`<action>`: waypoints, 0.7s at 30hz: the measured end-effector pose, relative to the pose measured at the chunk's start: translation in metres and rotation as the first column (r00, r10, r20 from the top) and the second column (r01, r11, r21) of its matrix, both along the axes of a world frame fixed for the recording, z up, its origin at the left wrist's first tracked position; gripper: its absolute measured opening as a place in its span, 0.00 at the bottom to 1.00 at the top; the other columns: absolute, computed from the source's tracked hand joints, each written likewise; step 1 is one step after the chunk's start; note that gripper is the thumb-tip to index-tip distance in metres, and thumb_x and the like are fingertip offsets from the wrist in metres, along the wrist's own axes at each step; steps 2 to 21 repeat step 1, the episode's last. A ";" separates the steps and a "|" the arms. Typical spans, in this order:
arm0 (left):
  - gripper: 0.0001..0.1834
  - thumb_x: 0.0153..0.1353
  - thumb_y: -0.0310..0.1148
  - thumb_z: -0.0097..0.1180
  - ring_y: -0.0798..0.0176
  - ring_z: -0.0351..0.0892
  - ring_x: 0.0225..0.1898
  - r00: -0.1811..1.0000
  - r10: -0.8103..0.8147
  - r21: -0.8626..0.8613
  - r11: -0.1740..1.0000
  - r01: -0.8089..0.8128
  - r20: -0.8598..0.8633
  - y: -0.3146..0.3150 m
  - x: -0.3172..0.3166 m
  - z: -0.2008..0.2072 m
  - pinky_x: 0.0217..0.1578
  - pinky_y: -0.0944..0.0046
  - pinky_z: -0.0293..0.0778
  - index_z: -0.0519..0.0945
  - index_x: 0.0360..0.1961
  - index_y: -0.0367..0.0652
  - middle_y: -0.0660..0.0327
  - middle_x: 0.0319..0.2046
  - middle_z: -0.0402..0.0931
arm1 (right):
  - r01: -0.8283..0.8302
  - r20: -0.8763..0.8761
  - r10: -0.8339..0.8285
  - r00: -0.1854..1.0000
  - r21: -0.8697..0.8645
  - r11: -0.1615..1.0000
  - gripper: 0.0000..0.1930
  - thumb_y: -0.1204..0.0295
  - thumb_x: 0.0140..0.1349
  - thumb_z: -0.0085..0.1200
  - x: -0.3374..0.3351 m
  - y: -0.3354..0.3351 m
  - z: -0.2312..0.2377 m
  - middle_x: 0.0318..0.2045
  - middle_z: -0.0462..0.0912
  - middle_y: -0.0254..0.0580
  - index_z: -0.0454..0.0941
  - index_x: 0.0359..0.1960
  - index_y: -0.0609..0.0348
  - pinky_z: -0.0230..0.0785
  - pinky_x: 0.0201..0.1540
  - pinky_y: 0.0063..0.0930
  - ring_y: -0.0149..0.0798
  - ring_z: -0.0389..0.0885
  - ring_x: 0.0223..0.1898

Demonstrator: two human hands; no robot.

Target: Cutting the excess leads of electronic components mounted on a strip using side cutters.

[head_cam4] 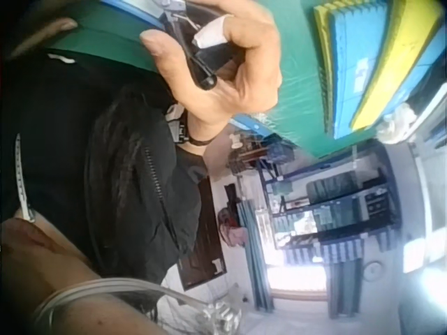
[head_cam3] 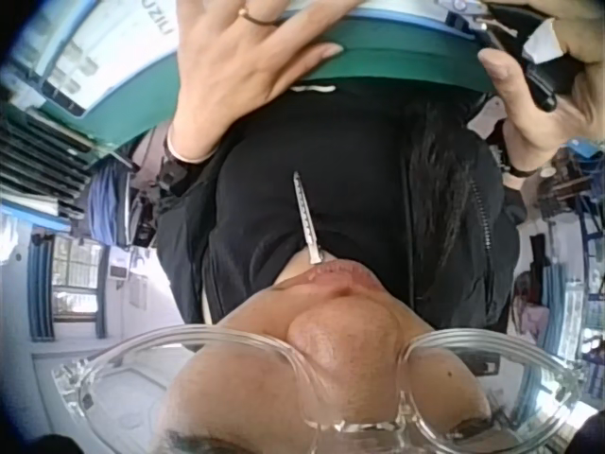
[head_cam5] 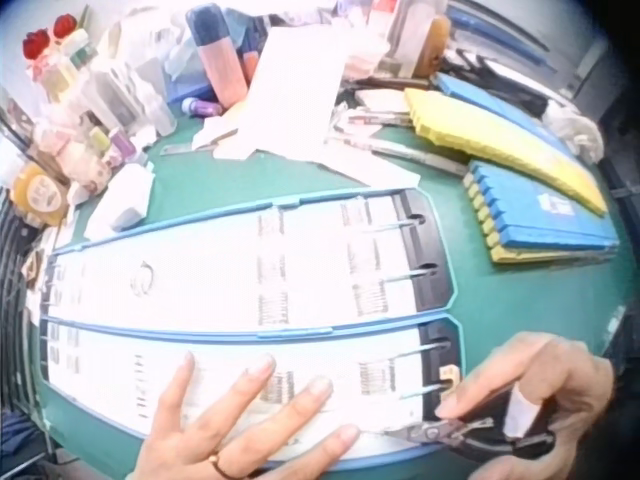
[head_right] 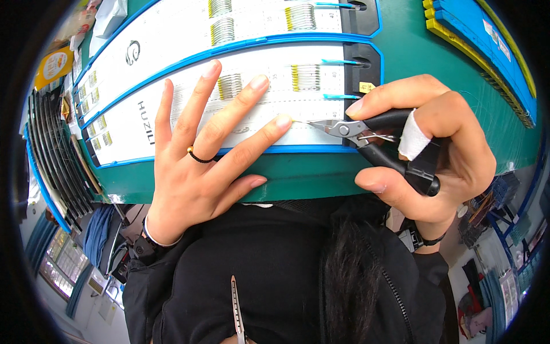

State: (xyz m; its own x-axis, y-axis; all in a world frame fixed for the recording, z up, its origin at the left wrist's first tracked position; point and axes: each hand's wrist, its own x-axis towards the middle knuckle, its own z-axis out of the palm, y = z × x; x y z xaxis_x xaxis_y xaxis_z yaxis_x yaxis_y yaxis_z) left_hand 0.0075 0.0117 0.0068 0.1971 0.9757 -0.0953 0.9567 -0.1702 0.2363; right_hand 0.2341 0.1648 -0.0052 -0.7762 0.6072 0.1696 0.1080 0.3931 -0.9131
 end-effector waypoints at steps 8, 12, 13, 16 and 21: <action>0.30 0.53 0.53 0.56 0.45 0.53 0.71 1.000 -0.011 0.007 1.000 0.011 0.012 0.003 0.000 0.001 0.69 0.35 0.38 0.76 0.60 0.65 0.64 0.67 0.65 | 0.007 0.012 -0.007 1.000 0.002 1.000 0.25 0.54 0.57 0.65 0.002 0.001 0.003 0.39 0.81 0.62 0.64 0.28 0.59 0.72 0.41 0.26 0.42 0.80 0.39; 0.30 0.53 0.53 0.56 0.45 0.53 0.71 1.000 -0.011 0.007 1.000 0.011 0.012 0.003 0.000 0.001 0.69 0.35 0.38 0.76 0.60 0.65 0.64 0.67 0.65 | 0.007 0.012 -0.007 1.000 0.002 1.000 0.25 0.54 0.57 0.65 0.002 0.001 0.003 0.39 0.81 0.62 0.64 0.28 0.59 0.72 0.41 0.26 0.42 0.80 0.39; 0.30 0.53 0.53 0.56 0.45 0.53 0.71 1.000 -0.011 0.007 1.000 0.011 0.012 0.003 0.000 0.001 0.69 0.35 0.38 0.76 0.60 0.65 0.64 0.67 0.65 | 0.007 0.012 -0.007 1.000 0.002 1.000 0.25 0.54 0.57 0.65 0.002 0.001 0.003 0.39 0.81 0.62 0.64 0.28 0.59 0.72 0.41 0.26 0.42 0.80 0.39; 0.30 0.53 0.53 0.56 0.45 0.53 0.71 1.000 -0.011 0.007 1.000 0.011 0.012 0.003 0.000 0.001 0.69 0.35 0.38 0.76 0.60 0.65 0.64 0.67 0.65 | 0.007 0.012 -0.007 1.000 0.002 1.000 0.25 0.54 0.57 0.65 0.002 0.001 0.003 0.39 0.81 0.62 0.64 0.28 0.59 0.72 0.41 0.26 0.42 0.80 0.39; 0.30 0.53 0.53 0.56 0.45 0.53 0.71 1.000 -0.011 0.007 1.000 0.011 0.012 0.003 0.000 0.001 0.69 0.35 0.38 0.76 0.60 0.65 0.64 0.67 0.65 | 0.007 0.012 -0.007 1.000 0.002 1.000 0.25 0.54 0.57 0.65 0.002 0.001 0.003 0.39 0.81 0.62 0.64 0.28 0.59 0.72 0.41 0.26 0.42 0.80 0.39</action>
